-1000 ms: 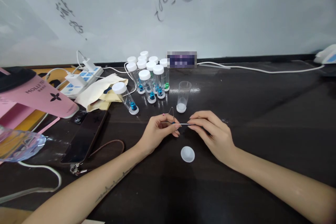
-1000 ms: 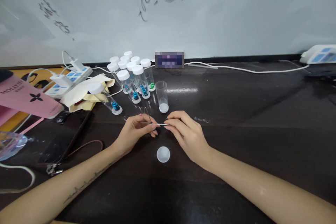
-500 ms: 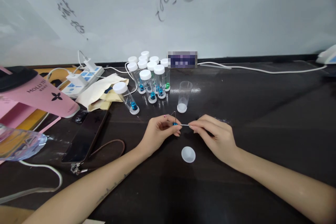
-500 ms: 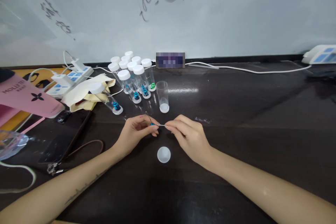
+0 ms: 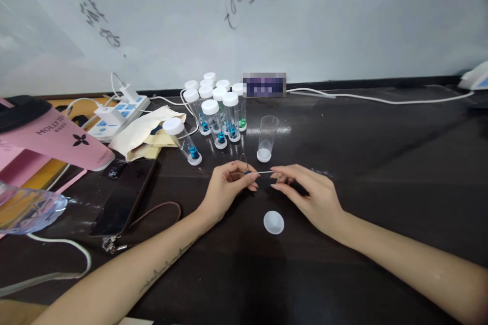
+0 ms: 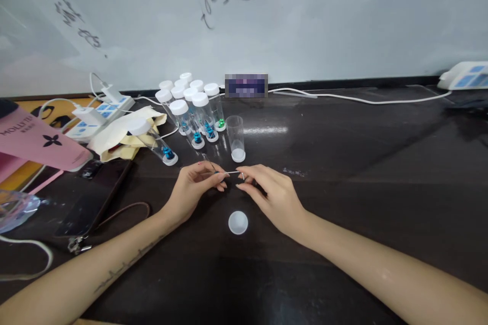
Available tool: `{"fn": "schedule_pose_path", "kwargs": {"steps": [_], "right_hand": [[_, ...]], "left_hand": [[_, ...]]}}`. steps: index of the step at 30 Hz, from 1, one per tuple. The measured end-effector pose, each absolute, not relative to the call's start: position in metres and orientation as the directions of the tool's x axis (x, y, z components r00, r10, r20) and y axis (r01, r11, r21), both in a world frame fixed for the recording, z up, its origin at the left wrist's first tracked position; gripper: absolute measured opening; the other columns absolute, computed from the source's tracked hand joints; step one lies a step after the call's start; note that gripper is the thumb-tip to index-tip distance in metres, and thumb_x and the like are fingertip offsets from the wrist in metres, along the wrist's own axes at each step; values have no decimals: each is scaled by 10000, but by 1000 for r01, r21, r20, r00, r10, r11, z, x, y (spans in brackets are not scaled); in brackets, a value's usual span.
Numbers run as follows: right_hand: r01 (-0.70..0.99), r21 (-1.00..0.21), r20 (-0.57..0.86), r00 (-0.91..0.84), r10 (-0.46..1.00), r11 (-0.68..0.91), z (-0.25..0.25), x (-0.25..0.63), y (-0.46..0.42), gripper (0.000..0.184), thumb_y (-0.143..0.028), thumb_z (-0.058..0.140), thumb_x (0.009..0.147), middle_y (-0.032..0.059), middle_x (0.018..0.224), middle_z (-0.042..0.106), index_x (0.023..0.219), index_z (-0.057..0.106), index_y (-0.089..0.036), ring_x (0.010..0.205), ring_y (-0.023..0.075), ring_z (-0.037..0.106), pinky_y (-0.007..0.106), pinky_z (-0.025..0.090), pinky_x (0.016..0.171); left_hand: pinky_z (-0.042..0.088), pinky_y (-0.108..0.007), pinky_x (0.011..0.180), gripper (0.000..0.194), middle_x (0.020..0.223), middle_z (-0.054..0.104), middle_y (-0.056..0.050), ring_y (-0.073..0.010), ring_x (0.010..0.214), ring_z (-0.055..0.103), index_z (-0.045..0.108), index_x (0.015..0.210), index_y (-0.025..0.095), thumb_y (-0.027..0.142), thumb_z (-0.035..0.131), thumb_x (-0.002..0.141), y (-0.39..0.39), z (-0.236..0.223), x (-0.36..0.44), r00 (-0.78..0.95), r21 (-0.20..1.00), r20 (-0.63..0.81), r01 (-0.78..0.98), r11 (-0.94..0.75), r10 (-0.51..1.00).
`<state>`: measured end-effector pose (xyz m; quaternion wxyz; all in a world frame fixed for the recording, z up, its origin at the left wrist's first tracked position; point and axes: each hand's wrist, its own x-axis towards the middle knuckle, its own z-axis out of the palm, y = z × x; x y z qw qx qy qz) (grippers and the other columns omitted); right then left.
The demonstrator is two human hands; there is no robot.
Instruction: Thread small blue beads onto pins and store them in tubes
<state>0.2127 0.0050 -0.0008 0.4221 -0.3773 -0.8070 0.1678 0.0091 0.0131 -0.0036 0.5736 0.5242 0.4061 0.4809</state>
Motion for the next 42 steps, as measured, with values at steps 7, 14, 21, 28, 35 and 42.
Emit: {"fn": "schedule_pose_path", "kwargs": {"steps": [7, 14, 21, 28, 35, 42], "right_hand": [[446, -564, 608, -345, 715, 695, -1, 215, 4, 209, -152, 604, 893, 32, 885, 759, 1066, 695, -227, 778, 185, 712, 317, 581, 698], [421, -701, 486, -307, 818, 575, 2, 215, 4, 152, -223, 558, 922, 4, 717, 734, 934, 707, -199, 609, 146, 694, 266, 570, 603], [432, -742, 411, -312, 857, 513, 6, 214, 8, 149, -224, 549, 929, -9, 676, 665, 983, 685, -200, 543, 116, 618, 242, 521, 560], [566, -448, 628, -352, 694, 692, -1, 216, 6, 347, -126, 568, 896, 71, 1040, 584, 1198, 627, -287, 917, 214, 609, 366, 536, 762], [582, -332, 676, -403, 618, 742, 0, 217, 5, 318, -91, 574, 887, 66, 1029, 612, 1148, 645, -260, 873, 197, 628, 356, 548, 763], [581, -335, 690, -385, 613, 742, 4, 216, 5, 189, -117, 578, 896, 62, 988, 661, 1013, 689, -216, 866, 190, 657, 323, 556, 750]], "left_hand": [[532, -253, 623, 172, 779, 654, -29, -120, 633, 631, 677, 794, 132, 288, 729, 744, 13, -3, 10, 222, 991, 19, -137, 12, 975], [530, -266, 625, 160, 711, 649, -28, -130, 618, 623, 688, 808, 125, 270, 723, 748, 12, -2, 10, 266, 996, 34, -86, -11, 963], [532, -258, 613, 166, 708, 659, -31, -128, 602, 629, 680, 770, 129, 285, 727, 740, 13, -3, 10, 266, 997, 3, -74, 17, 964], [526, -223, 604, 169, 722, 652, -18, -112, 597, 642, 673, 771, 121, 272, 739, 731, 14, -1, 8, 237, 987, -48, -138, 83, 970], [537, -240, 612, 179, 790, 673, -47, -120, 614, 647, 680, 777, 115, 281, 735, 736, 14, 0, 7, 262, 985, -57, -145, 98, 963], [552, -257, 595, 189, 777, 663, -43, -129, 610, 647, 681, 774, 108, 275, 750, 720, 14, -4, 7, 311, 981, -40, -168, 97, 950]]}}
